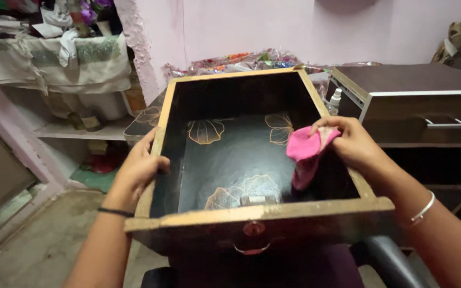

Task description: The person cleans the interior and exterior of a black decorative box with a pink cloth. They then pick up a second, white-framed box, spray its interior with a cleaning solution, and wipe it down with the cloth.

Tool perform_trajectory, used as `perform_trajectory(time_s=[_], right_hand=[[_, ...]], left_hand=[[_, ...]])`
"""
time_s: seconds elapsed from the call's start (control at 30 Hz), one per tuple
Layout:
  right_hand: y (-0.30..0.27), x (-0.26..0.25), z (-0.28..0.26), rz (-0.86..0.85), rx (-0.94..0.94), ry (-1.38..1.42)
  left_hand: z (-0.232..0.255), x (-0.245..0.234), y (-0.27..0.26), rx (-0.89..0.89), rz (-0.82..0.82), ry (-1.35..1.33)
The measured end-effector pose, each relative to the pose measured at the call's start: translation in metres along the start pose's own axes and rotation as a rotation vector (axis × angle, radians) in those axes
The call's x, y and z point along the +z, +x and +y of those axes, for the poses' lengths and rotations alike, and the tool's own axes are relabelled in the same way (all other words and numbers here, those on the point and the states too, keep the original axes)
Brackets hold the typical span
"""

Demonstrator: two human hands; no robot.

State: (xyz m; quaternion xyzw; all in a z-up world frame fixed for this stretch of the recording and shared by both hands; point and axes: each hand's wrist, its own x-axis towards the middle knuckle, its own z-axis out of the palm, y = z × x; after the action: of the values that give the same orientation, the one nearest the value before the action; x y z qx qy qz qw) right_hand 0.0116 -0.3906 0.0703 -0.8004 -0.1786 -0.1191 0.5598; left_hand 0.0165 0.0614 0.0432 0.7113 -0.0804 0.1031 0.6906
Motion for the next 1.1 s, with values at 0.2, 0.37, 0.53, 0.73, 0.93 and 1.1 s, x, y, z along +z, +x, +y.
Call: perform_trajectory(time_s=[0.2,0.37,0.53,0.73,0.93,1.1], right_hand=[[0.057,-0.009,-0.016,-0.024,0.14,-0.096],[0.124,-0.018,0.003,-0.137,0.109,-0.049],[0.188,-0.03,0.028,-0.199,0.088,-0.192],[0.225,-0.028,0.025,-0.368,-0.113,-0.179],[0.145,-0.051,-0.02,0.023,-0.087,0.2],[0.058,-0.002,-0.034,0.303,-0.7,-0.506]], left_hand=[[0.014,-0.01,0.071,-0.076,-0.052,0.076],[0.003,-0.019,0.126,-0.077,-0.083,0.079],[-0.004,-0.025,0.177,-0.088,-0.062,0.081],[-0.01,-0.026,0.213,-0.072,-0.016,0.172],[-0.013,-0.029,0.22,-0.108,0.013,0.196],[0.016,-0.017,0.186,-0.018,0.098,0.246]])
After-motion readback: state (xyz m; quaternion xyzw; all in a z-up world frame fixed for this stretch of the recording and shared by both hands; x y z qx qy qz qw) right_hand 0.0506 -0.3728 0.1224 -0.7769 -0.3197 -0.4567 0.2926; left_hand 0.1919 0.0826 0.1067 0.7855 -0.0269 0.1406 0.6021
